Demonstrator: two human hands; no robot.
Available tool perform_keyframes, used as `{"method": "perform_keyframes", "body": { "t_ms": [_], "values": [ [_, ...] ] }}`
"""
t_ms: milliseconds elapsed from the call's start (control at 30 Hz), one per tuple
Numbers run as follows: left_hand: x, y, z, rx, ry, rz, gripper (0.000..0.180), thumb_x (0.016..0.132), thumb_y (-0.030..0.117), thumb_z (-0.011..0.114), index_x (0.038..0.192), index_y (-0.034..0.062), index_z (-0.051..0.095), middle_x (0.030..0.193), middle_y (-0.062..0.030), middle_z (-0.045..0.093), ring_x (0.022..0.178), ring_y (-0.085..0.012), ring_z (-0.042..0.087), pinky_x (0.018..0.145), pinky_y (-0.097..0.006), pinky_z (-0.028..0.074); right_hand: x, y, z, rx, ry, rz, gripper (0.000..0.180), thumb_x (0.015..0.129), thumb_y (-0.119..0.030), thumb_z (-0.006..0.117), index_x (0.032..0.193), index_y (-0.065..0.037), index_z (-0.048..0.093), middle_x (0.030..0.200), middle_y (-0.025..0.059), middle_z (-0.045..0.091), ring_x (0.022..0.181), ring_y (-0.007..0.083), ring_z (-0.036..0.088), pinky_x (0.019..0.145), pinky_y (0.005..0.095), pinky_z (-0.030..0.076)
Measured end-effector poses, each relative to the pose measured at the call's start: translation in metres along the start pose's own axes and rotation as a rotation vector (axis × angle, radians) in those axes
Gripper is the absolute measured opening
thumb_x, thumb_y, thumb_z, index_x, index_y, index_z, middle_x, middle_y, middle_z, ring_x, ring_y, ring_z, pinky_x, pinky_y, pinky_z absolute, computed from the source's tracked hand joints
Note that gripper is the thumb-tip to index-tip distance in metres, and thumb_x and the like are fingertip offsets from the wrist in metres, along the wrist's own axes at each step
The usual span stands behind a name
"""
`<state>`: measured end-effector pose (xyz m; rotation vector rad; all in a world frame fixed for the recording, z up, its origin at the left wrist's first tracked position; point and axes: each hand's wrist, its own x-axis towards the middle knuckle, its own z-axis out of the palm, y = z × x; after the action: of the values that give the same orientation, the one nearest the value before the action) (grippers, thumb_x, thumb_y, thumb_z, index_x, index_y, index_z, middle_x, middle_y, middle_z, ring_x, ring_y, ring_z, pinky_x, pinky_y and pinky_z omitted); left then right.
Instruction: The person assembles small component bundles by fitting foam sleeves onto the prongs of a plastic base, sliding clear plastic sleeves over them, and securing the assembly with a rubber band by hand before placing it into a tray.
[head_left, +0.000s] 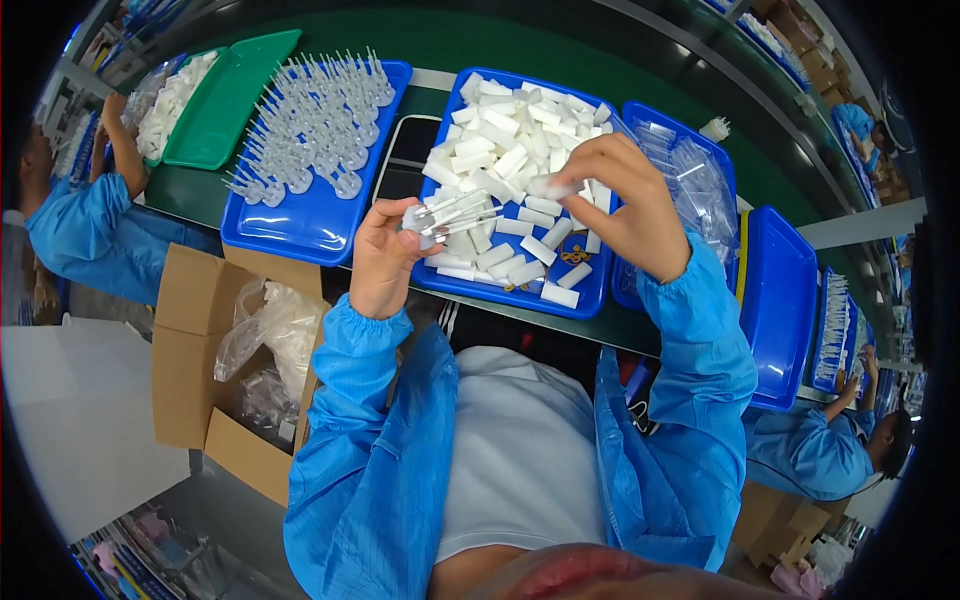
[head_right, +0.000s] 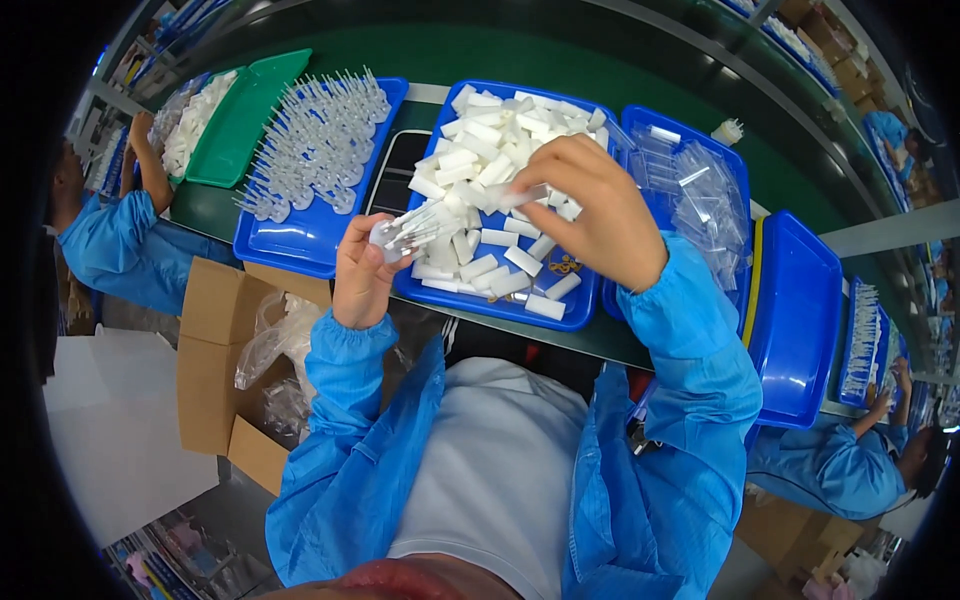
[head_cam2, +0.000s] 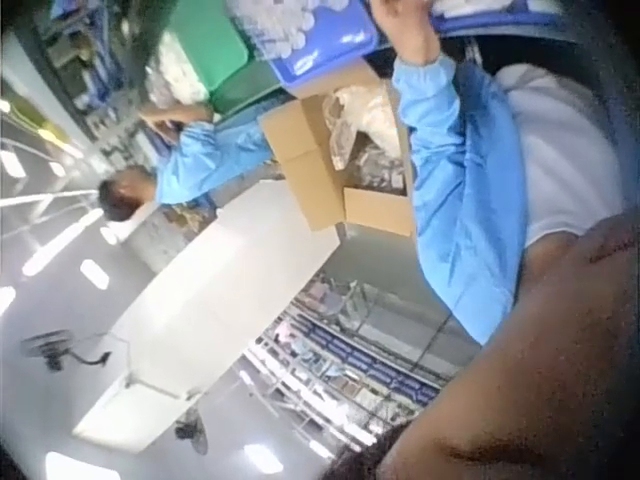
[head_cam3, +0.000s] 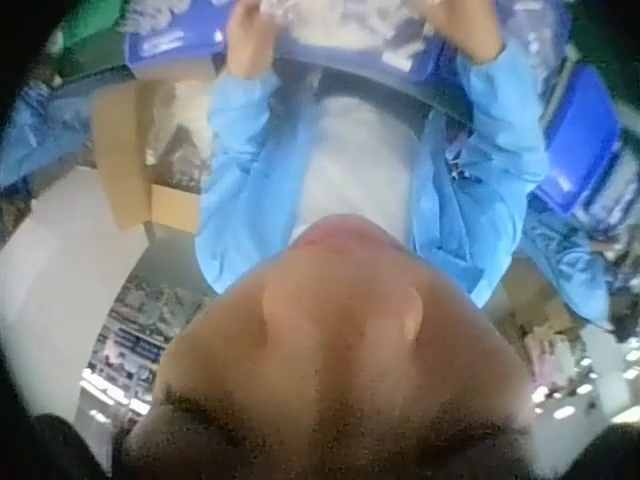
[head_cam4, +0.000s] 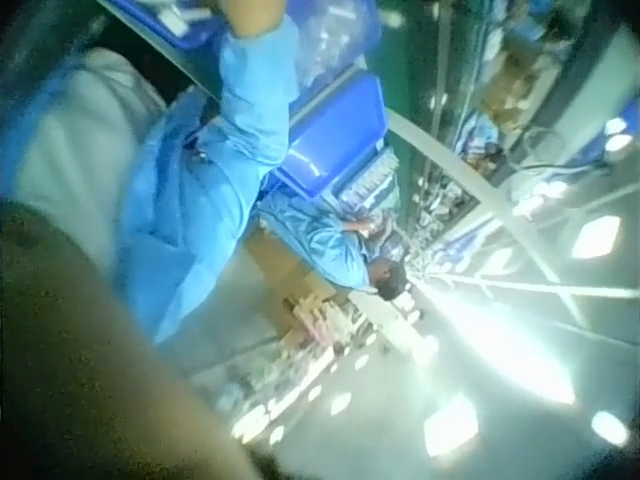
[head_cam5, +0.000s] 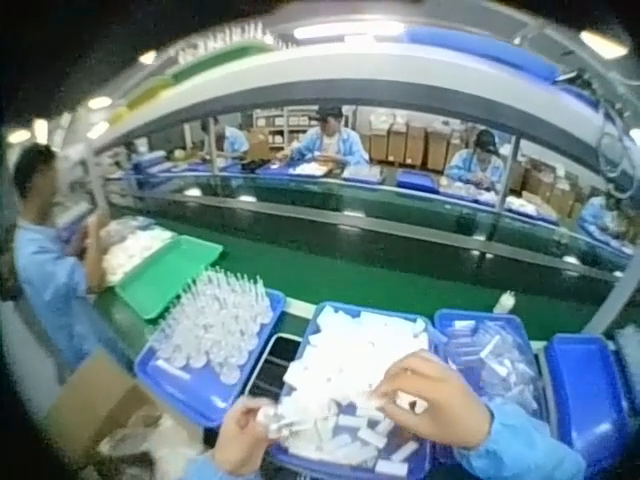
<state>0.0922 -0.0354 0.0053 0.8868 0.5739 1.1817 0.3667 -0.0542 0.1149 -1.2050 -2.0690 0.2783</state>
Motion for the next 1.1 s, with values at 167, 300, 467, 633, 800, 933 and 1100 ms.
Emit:
{"method": "perform_keyframes", "body": {
  "t_ms": [167,300,467,633,800,933,1100],
  "values": [
    [-0.002,-0.009,0.011,-0.067,-0.069,0.001,0.042,0.08,0.02,0.073,0.113,0.0051,0.051,0.107,-0.0085,0.057,0.094,-0.0218,0.064,0.076,-0.033,0.058,-0.01,-0.011,0.009,-0.048,-0.01,-0.114,0.02,0.075,-0.002,0.068,0.093,-0.008,0.063,0.101,0.0093,0.059,0.09,0.0282,0.06,0.077,0.0341,0.05],
    [-0.007,-0.012,0.013,-0.051,-0.106,0.014,0.042,0.078,0.015,0.076,0.111,0.0042,0.051,0.108,-0.0086,0.053,0.096,-0.0225,0.063,0.077,-0.035,0.058,-0.015,-0.014,0.011,-0.063,-0.059,-0.069,0.024,0.077,0.0,0.066,0.099,-0.009,0.062,0.098,0.0091,0.058,0.086,0.0265,0.06,0.071,0.0314,0.051],
    [-0.006,-0.007,0.021,-0.059,-0.132,-0.023,0.042,0.076,0.011,0.076,0.108,0.0036,0.05,0.106,-0.0085,0.053,0.096,-0.0221,0.063,0.078,-0.035,0.058,-0.019,-0.019,0.007,0.059,-0.044,-0.035,0.023,0.074,0.001,0.07,0.095,-0.007,0.065,0.093,0.0082,0.057,0.082,0.0231,0.061,0.066,0.029,0.052],
    [-0.008,-0.006,0.021,-0.103,-0.158,-0.11,0.045,0.074,0.009,0.078,0.107,0.0029,0.049,0.104,-0.0082,0.053,0.097,-0.0216,0.062,0.079,-0.035,0.057,-0.021,-0.019,0.004,0.062,-0.01,-0.064,0.017,0.074,-0.003,0.072,0.09,-0.006,0.067,0.091,0.0073,0.057,0.079,0.021,0.061,0.065,0.0282,0.052],
    [-0.007,-0.009,0.018,-0.108,-0.218,-0.107,0.045,0.072,0.008,0.078,0.106,0.0024,0.049,0.103,-0.0075,0.051,0.097,-0.0211,0.062,0.079,-0.034,0.057,-0.021,-0.017,0.002,0.149,-0.059,-0.005,0.018,0.076,-0.006,0.071,0.094,-0.005,0.066,0.092,0.0078,0.057,0.081,0.0219,0.06,0.066,0.029,0.051],
    [-0.007,-0.008,0.023,-0.097,-0.263,-0.132,0.046,0.071,0.007,0.079,0.106,0.0031,0.048,0.104,-0.0075,0.05,0.097,-0.0209,0.061,0.078,-0.033,0.057,-0.024,-0.018,0.005,0.25,-0.081,0.04,0.02,0.077,-0.007,0.071,0.095,-0.005,0.065,0.093,0.0086,0.057,0.084,0.023,0.06,0.068,0.0301,0.051],
    [-0.008,-0.009,0.025,-0.169,-0.224,-0.172,0.045,0.072,0.011,0.079,0.101,0.0065,0.046,0.105,-0.0075,0.049,0.095,-0.0196,0.061,0.075,-0.032,0.057,-0.029,-0.014,0.002,0.192,-0.125,-0.022,0.018,0.076,-0.007,0.072,0.094,-0.005,0.065,0.094,0.0088,0.057,0.084,0.0233,0.06,0.069,0.0306,0.052]
  ]
}}
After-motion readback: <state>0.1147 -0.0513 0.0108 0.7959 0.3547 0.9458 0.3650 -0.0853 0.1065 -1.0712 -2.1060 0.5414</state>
